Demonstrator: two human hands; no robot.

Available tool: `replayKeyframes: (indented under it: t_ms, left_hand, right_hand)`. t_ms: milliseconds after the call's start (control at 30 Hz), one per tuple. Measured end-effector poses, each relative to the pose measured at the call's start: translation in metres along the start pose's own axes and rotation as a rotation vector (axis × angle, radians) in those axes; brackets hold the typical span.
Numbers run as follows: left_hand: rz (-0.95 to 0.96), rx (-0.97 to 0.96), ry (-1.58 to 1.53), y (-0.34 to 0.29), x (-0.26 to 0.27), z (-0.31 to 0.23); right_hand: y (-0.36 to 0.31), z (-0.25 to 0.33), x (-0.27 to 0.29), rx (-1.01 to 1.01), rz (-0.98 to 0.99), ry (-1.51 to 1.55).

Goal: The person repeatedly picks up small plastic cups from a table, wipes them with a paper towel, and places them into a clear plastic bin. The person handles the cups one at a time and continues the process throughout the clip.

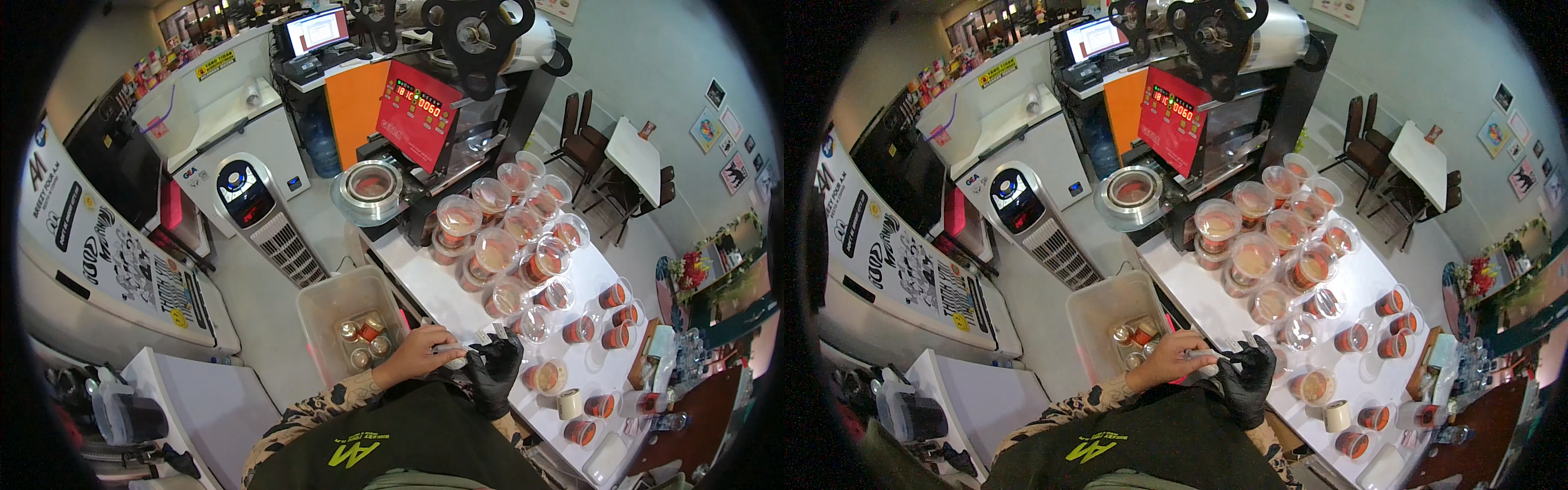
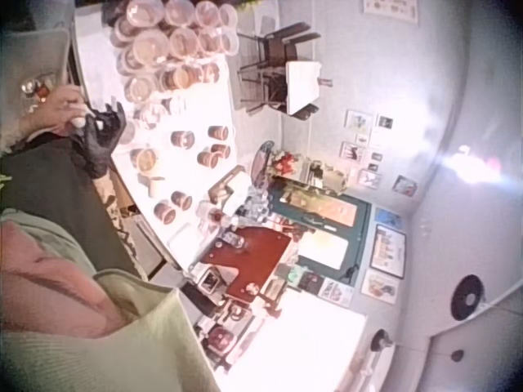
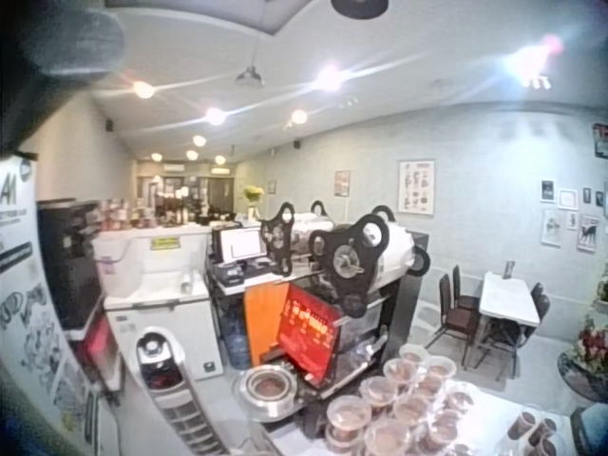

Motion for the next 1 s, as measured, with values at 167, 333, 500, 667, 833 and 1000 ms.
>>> replayKeyframes:
  t_ms: [167, 333, 500, 667, 833, 1000]
  left_hand:
    - [-0.131, -0.052, -0.179, 0.003, -0.003, -0.014]
    - [0.051, 0.08, -0.274, 0.001, -0.002, -0.004]
    - [0.044, 0.084, -0.239, 0.001, -0.005, 0.002]
    - [-0.011, 0.092, -0.083, 0.001, -0.008, 0.002]
    - [-0.05, 0.104, -0.028, 0.0, -0.008, 0.007]
    - [-0.145, 0.137, -0.049, 0.0, -0.01, 0.012]
  right_hand:
    - [0.004, -0.005, 0.005, -0.009, -0.059, 0.013]
    - [0.01, -0.007, 0.003, 0.058, 0.012, -0.054]
    - [0.012, -0.005, 0.004, 0.058, 0.008, -0.044]
    - [0.014, -0.008, 0.011, 0.045, -0.029, 0.0]
    - [0.017, -0.007, 0.013, -0.024, -0.02, 0.113]
    - [0.014, -0.001, 0.009, -0.043, 0.086, 0.078]
Point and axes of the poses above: each hand's wrist, its own y-axis towards the middle knuckle, its own x-axis out of the back of the hand, z = x × y, the point moved 3 cm from there along y, towards the middle knuckle, and after that the axes turned 2 degrees about x, right-handed, at the moved point
